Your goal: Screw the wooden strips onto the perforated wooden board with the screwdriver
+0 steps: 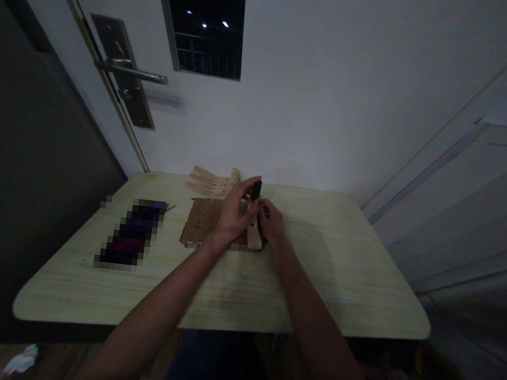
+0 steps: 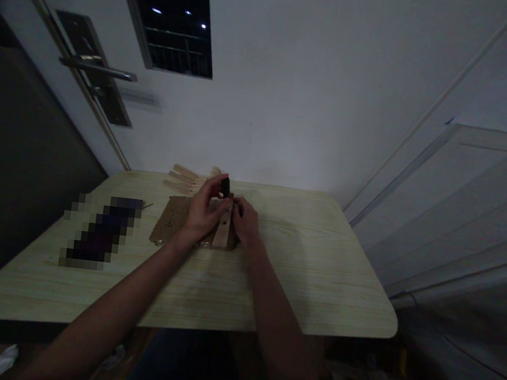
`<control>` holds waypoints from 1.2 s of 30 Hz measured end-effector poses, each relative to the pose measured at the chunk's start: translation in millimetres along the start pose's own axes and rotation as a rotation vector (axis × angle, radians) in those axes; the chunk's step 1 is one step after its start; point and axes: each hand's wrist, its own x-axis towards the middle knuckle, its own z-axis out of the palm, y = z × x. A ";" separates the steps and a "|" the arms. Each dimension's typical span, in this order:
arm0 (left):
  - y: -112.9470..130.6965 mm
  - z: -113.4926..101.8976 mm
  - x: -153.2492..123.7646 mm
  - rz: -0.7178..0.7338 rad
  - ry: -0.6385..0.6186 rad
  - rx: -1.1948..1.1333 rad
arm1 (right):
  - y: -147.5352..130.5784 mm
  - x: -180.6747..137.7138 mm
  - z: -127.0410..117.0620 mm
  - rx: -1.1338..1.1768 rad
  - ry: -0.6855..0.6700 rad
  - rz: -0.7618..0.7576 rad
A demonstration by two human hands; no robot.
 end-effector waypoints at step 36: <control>7.3 -5.4 0.5 0.067 -0.072 0.079 | -6.4 -4.3 -2.2 0.030 0.002 0.060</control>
